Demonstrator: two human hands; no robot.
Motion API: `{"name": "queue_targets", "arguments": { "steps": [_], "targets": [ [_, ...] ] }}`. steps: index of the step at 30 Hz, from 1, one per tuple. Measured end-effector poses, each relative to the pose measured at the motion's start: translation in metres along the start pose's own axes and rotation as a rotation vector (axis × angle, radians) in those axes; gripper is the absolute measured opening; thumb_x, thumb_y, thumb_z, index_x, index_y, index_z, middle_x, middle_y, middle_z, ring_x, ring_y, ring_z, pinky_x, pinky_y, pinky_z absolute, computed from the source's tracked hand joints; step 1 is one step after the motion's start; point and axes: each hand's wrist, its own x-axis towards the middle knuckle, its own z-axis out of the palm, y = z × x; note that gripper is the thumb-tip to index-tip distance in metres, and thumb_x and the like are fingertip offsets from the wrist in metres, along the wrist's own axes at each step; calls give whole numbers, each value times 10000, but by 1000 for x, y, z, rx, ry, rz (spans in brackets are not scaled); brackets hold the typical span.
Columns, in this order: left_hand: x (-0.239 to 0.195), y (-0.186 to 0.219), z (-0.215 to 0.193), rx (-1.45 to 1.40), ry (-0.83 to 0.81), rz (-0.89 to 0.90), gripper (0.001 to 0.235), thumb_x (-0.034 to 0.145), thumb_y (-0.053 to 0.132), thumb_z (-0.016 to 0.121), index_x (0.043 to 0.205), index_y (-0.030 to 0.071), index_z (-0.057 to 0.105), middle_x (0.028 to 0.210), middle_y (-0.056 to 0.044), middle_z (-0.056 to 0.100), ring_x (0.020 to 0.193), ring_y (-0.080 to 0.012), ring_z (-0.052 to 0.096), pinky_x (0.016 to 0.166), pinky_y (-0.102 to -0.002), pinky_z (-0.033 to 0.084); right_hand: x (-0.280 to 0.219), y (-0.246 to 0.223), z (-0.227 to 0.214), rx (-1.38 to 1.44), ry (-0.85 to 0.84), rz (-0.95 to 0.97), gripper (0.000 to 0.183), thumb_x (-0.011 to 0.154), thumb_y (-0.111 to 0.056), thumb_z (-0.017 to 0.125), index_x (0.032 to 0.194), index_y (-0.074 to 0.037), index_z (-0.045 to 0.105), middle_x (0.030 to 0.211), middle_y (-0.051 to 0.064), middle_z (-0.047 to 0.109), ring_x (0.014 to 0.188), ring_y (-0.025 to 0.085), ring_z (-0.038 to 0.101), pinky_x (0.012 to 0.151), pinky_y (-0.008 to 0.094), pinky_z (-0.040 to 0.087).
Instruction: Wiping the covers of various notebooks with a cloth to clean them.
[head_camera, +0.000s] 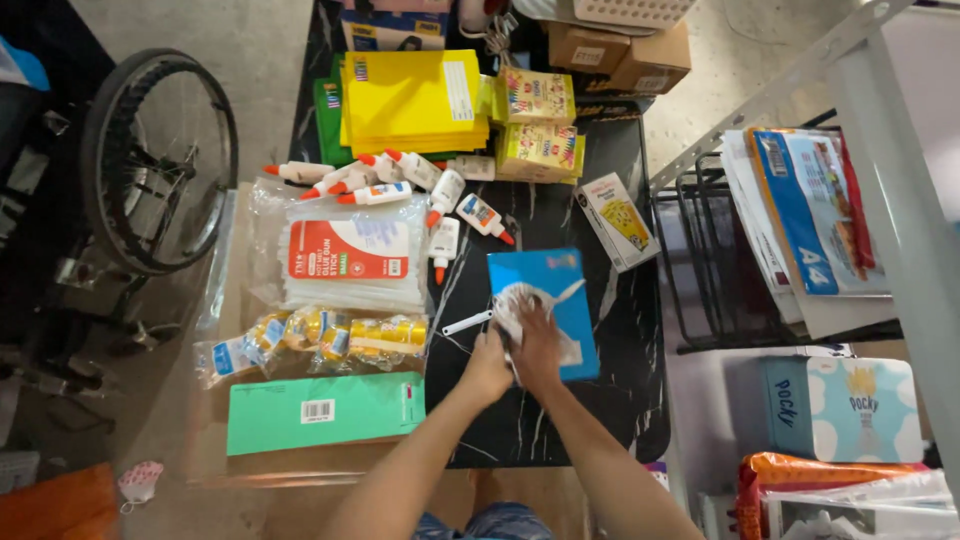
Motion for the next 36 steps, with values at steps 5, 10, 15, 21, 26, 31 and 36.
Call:
{"name": "queue_targets", "arguments": {
  "steps": [5, 10, 15, 21, 26, 31, 36],
  "targets": [
    [22, 6, -16, -695, -132, -131, 782, 796, -2, 688, 1479, 31, 310, 1256, -196, 607, 1150, -362, 614, 960, -415, 510, 22, 10, 28, 209, 162, 119, 593, 888, -182, 696, 1461, -122, 557, 1507, 133, 551, 1476, 361, 391, 1244, 518, 166],
    [30, -13, -2, -1202, -263, -442, 521, 914, 9, 568, 1434, 4, 536, 1193, -132, 673, 1037, -275, 670, 824, -403, 578, 30, 37, 41, 174, 238, 74, 606, 899, -246, 684, 1464, -82, 541, 1490, 173, 540, 1450, 371, 417, 1252, 495, 223],
    [27, -8, -14, -1339, -241, -523, 551, 905, -41, 535, 1427, 123, 467, 1258, -74, 675, 1073, -203, 701, 860, -425, 612, 83, 20, -61, -208, -8, -16, 414, 961, -243, 585, 1369, -185, 618, 1460, 85, 618, 1435, 290, 506, 1253, 555, 257],
    [28, -16, -12, -1350, -317, -464, 655, 922, -5, 550, 1530, 210, 436, 1286, -40, 685, 1073, -185, 675, 862, -398, 577, 62, 26, 15, -171, 183, 30, 484, 963, -171, 616, 1444, -118, 618, 1441, 118, 596, 1400, 349, 528, 1258, 499, 348],
    [25, -20, -11, -1340, -326, -500, 632, 954, 13, 603, 1549, 140, 432, 1294, -38, 670, 1093, -184, 684, 885, -416, 587, 70, 34, -14, 22, 115, -272, 534, 798, -180, 708, 1322, -101, 639, 1395, 180, 606, 1349, 419, 499, 1153, 508, 355],
    [22, -20, -12, -1396, -351, -453, 712, 912, -6, 558, 1573, 200, 394, 1315, -35, 674, 1086, -180, 683, 900, -398, 585, 83, 21, -35, -340, 292, -124, 613, 777, -185, 724, 1362, -47, 604, 1344, 250, 599, 1304, 509, 449, 1068, 599, 287],
    [29, -45, 16, -1403, -294, -486, 633, 913, -39, 546, 1532, 54, 455, 1300, -95, 662, 1093, -259, 700, 886, -458, 610, 44, -4, -17, -120, 133, -294, 642, 783, -141, 711, 1410, -78, 587, 1424, 268, 554, 1365, 465, 467, 1153, 552, 333]
  ]
}}
